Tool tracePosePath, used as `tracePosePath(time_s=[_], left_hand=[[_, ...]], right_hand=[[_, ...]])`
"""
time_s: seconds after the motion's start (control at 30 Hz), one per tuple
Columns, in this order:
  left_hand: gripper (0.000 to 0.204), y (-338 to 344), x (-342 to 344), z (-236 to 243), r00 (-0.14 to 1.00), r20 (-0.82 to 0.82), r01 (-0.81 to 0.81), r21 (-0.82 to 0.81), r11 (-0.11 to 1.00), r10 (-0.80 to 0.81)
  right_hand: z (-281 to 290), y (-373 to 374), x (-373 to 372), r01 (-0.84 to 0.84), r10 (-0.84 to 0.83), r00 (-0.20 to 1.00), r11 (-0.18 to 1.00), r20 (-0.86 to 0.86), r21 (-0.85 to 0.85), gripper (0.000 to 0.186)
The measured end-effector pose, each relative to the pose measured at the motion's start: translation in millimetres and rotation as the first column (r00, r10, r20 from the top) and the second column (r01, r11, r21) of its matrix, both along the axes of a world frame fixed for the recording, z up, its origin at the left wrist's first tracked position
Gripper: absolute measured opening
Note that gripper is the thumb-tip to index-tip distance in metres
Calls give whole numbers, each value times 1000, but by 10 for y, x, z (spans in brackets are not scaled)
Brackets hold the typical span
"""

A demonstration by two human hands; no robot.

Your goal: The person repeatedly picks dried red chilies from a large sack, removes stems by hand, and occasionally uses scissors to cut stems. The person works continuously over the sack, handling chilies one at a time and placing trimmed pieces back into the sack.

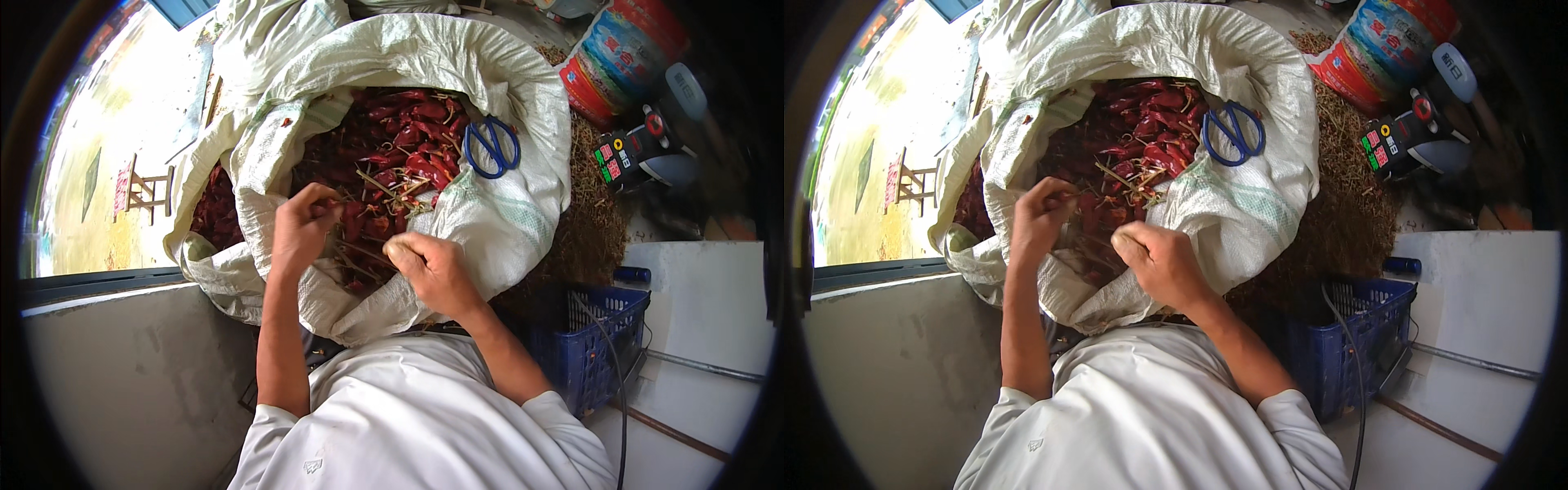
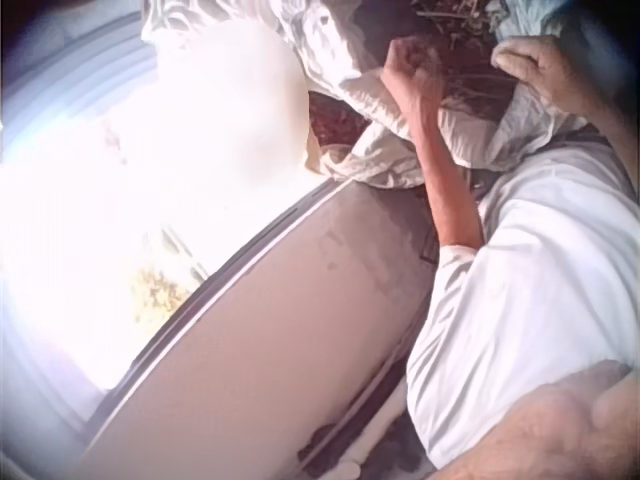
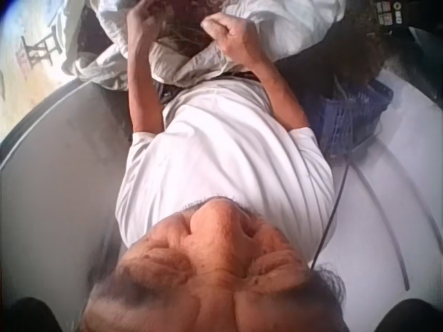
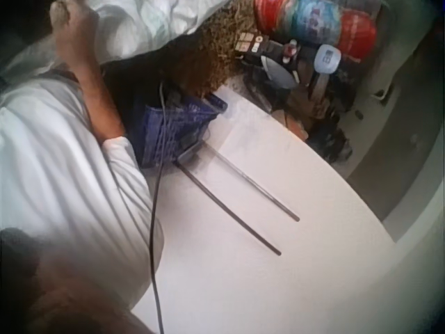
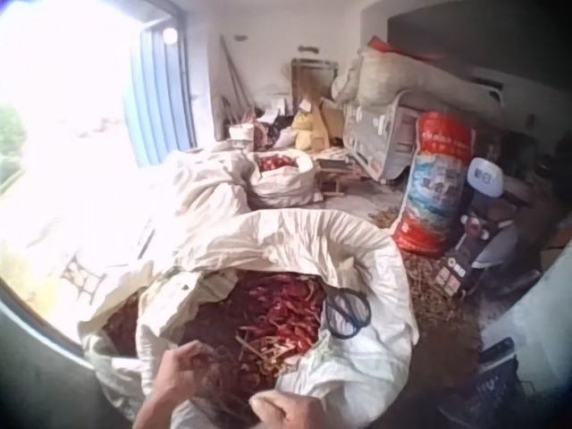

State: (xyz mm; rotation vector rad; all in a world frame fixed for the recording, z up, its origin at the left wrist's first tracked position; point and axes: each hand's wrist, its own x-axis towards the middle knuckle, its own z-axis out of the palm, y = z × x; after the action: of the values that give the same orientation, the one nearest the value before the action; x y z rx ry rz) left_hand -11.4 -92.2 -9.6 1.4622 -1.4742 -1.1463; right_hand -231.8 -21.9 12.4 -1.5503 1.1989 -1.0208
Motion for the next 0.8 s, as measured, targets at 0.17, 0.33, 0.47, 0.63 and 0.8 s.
tracePosePath(time_s=[0.17, 0.33, 0.47, 0.63, 0.8], left_hand=[[14, 238, 92, 334, 937, -350, 88, 244, 966, 3], [12, 314, 82, 292, 863, -498, 41, 232, 972, 83], [10, 295, 44, 146, 763, -589, -228, 141, 963, 266], [23, 458, 59, 148, 850, -474, -80, 318, 945, 232], [19, 623, -85, 164, 843, -510, -19, 287, 958, 170]], right_hand=[[142, -203, 161, -1, -12, 980, 998, -201, -65, 24], [-83, -287, 320, -121, 72, 982, 949, -174, -291, 27], [-84, -241, 336, 14, -15, 997, 1000, -76, -24, 28], [-48, -154, 387, -16, -9, 991, 981, 131, 194, 29], [-123, -42, 435, -31, 33, 978, 999, -204, 12, 27]])
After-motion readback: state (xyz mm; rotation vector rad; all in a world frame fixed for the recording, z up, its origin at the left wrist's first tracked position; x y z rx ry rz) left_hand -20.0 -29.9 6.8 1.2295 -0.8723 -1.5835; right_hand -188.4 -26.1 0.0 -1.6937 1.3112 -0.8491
